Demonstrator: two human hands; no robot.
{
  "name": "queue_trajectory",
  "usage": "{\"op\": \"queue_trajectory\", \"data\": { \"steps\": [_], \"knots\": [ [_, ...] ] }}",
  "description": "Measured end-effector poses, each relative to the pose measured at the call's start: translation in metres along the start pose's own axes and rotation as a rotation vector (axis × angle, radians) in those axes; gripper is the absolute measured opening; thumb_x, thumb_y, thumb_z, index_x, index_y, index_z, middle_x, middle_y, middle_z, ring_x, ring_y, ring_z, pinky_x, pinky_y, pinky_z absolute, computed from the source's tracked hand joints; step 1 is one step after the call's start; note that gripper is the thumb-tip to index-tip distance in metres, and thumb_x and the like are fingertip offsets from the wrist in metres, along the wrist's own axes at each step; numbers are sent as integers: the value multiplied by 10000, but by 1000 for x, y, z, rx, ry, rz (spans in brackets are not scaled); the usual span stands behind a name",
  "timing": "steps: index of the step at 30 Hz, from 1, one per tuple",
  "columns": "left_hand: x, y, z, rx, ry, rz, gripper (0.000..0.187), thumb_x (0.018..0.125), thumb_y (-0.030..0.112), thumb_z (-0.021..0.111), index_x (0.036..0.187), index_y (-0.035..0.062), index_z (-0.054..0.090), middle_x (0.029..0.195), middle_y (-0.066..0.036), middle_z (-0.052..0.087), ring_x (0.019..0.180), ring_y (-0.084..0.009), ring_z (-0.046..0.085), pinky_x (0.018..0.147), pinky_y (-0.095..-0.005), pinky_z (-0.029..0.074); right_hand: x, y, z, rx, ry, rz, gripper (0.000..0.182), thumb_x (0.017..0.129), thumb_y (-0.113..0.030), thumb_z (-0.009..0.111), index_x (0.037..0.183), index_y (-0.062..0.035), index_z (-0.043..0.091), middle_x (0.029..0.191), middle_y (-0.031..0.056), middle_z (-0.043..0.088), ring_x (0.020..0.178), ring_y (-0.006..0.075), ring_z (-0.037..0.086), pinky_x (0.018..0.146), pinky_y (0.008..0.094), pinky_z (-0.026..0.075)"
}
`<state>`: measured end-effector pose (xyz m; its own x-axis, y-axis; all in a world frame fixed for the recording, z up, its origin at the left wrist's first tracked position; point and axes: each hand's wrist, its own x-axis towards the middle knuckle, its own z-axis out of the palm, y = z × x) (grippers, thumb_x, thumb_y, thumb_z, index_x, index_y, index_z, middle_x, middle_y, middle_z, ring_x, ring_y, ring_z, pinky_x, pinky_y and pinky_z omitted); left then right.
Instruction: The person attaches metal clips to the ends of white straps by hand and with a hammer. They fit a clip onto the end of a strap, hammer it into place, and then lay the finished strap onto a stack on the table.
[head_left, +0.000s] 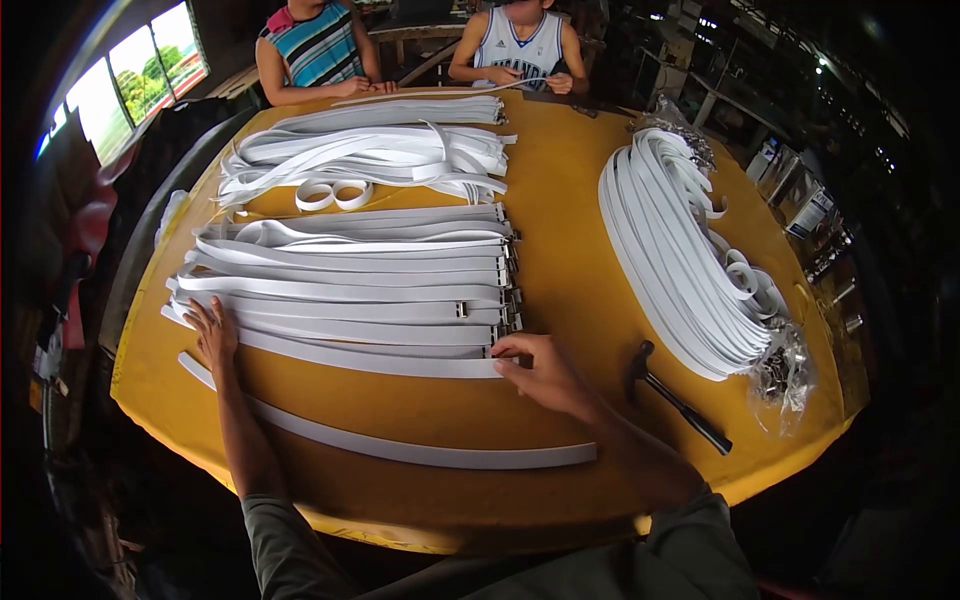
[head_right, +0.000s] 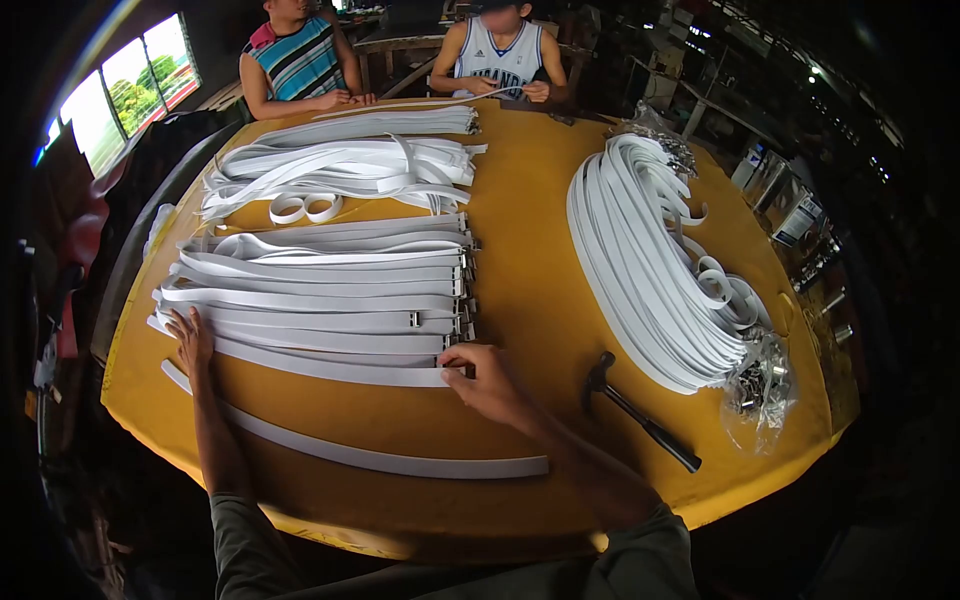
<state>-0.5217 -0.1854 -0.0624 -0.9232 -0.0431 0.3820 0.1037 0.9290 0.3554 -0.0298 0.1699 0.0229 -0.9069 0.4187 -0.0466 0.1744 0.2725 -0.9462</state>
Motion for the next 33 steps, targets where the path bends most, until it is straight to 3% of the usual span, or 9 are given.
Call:
{"op": "queue_trajectory", "data": {
  "steps": [3,5,6,11,17,22,25,31,33],
  "knots": [
    [-7,13,-10,-8,-9,-42,833,972,704,199,1601,172,79,1632,-251,81,1505,-373,177,1154,-563,237,6,2,11,-86,24,-32,260,906,-154,703,1090,21,644,875,102,683,654,112,625,563,275,505],
    [-11,15,-15,49,-75,-58,838,968,713,190,1601,173,87,1632,-250,90,1508,-367,171,1164,-556,219,12,8,9,-498,298,-450,289,880,-185,741,1084,-7,637,819,116,653,682,163,659,592,302,509],
    [-13,18,-15,59,-74,-75,844,963,724,181,1601,176,102,1632,-245,105,1512,-357,168,1172,-547,199,15,9,6,-536,405,-457,274,864,-225,759,1029,-35,649,798,99,629,713,211,679,634,340,515],
    [-17,24,-19,115,-107,-48,850,958,735,181,1600,181,124,1631,-241,124,1520,-339,151,1173,-551,189,55,0,1,-439,380,-288,253,857,-265,754,941,-49,652,763,87,662,715,267,680,645,397,523],
    [-13,16,-14,136,-91,-64,841,958,734,189,1597,188,157,1624,-241,160,1506,-356,191,1161,-569,205,87,-2,48,-756,438,-187,236,862,-285,702,923,-73,617,807,131,686,765,350,689,684,484,543],
    [-20,36,-27,218,-144,-107,825,955,741,167,1589,214,208,1593,-228,270,1470,-403,258,1157,-566,216,84,-5,38,-649,446,-131,121,793,-121,652,870,-28,640,800,194,694,756,363,698,686,464,562],
    [-21,36,-29,220,-156,-110,831,955,743,164,1588,207,213,1601,-213,263,1472,-399,258,1157,-563,217,81,-2,23,-585,457,-195,107,779,-124,654,824,-28,644,789,194,694,755,375,693,697,478,555],
    [-17,33,-27,146,-146,-136,857,943,759,175,1587,195,217,1614,-204,232,1485,-396,227,1163,-584,201,72,11,-1,-523,413,-122,107,778,-133,670,847,-54,649,810,123,702,788,340,689,722,453,529],
    [-8,16,-18,163,-79,-81,860,945,755,195,1576,174,258,1639,-168,180,1514,-355,155,1176,-597,164,48,6,-24,-572,545,-206,94,794,-121,652,879,-82,664,810,116,660,760,342,667,718,440,536]
  ]
}}
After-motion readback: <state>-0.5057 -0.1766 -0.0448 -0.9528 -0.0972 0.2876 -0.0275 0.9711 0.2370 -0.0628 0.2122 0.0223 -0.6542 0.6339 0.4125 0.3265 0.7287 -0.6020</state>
